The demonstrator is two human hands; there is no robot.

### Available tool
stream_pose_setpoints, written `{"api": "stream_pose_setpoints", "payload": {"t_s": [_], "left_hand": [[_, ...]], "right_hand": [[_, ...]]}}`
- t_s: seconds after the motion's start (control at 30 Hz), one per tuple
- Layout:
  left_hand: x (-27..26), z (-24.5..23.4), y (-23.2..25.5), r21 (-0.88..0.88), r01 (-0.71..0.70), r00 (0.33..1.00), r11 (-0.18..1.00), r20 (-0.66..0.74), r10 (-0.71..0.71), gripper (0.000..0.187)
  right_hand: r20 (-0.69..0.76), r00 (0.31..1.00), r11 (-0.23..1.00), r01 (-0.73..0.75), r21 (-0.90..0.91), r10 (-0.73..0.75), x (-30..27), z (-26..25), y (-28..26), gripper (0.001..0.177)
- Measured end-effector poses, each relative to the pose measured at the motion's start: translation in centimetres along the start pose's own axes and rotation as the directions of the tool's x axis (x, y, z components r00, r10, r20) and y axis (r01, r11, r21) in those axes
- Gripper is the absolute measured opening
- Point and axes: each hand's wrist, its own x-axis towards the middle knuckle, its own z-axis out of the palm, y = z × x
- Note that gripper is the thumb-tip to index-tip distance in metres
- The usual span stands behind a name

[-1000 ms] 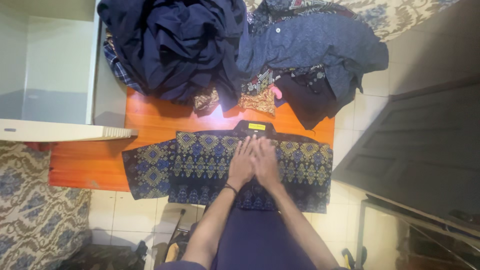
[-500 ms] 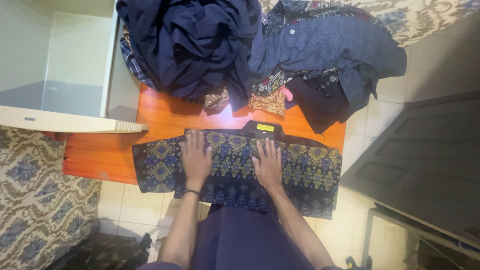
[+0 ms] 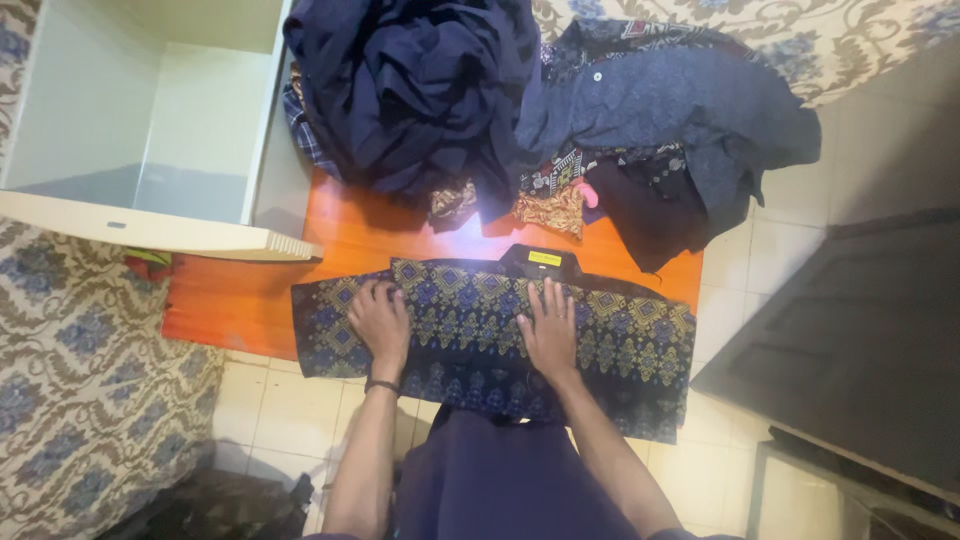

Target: The person removes a shirt from a white drawer and folds it neatly by hand on a flat orange surface.

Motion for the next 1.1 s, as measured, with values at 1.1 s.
{"api": "stream_pose_setpoints", "payload": {"t_s": [1.1], "left_hand": [[-13.5, -13.5, 15.5, -0.719, -0.134, 0.905, 0.681, 0.192, 0.381, 0.033]], "right_hand": [[0.643, 0.737, 0.601, -0.423, 0.678, -0.207, -3.8, -13.7, -5.8, 0.036]]}}
